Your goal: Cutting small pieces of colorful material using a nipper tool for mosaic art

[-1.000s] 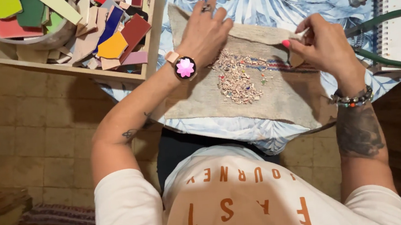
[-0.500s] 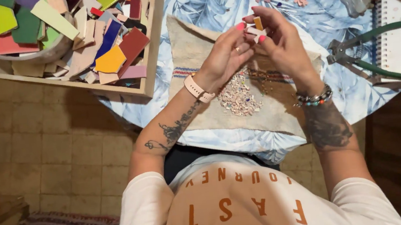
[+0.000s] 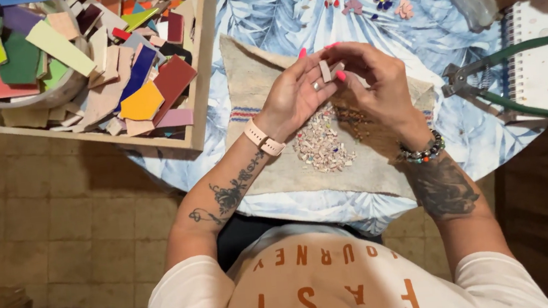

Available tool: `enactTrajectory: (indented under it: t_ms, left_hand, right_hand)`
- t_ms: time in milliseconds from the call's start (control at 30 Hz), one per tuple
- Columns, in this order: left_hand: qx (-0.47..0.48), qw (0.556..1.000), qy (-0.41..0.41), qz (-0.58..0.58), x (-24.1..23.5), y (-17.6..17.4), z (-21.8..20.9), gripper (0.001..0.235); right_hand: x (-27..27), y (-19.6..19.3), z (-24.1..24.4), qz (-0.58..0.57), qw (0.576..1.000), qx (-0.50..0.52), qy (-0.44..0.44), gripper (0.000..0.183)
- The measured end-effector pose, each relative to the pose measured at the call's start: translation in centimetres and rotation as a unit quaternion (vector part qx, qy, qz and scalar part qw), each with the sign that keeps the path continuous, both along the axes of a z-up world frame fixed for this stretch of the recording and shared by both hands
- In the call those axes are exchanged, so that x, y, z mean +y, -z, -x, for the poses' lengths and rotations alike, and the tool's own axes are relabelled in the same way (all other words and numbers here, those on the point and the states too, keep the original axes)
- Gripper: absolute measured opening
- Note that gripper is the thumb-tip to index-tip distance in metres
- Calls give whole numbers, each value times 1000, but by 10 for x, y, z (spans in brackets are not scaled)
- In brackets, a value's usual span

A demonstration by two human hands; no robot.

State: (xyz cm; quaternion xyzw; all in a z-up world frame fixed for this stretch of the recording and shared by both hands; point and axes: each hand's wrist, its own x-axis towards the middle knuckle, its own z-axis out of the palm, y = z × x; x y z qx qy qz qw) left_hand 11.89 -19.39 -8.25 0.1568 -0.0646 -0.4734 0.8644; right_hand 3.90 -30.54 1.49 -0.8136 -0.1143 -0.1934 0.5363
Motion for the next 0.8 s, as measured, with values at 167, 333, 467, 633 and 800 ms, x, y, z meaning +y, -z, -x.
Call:
enactTrajectory:
  t_ms: [167,333,467,633,800]
  left_hand:
    - [-7,999,-8,-39,1,-8,-1,39]
    - [-8,998,4,-63,-2,-9,1,38]
    - [-9,996,24,-83,-6,8,0,38]
    - [-11,996,25,-85,-2,-6,2,37]
    - [-16,995,14,-96,-6,0,2,31]
  right_hand:
    - [-2,6,-4,29,996,-60,56,24]
    - [4,9,-5,118,982,-113,92,19]
    - [11,7,-2,141,975,-150,79,14]
    - [16,2,2,161,967,-182,70,16]
    - [17,-1,4,177,960,-207,68,19]
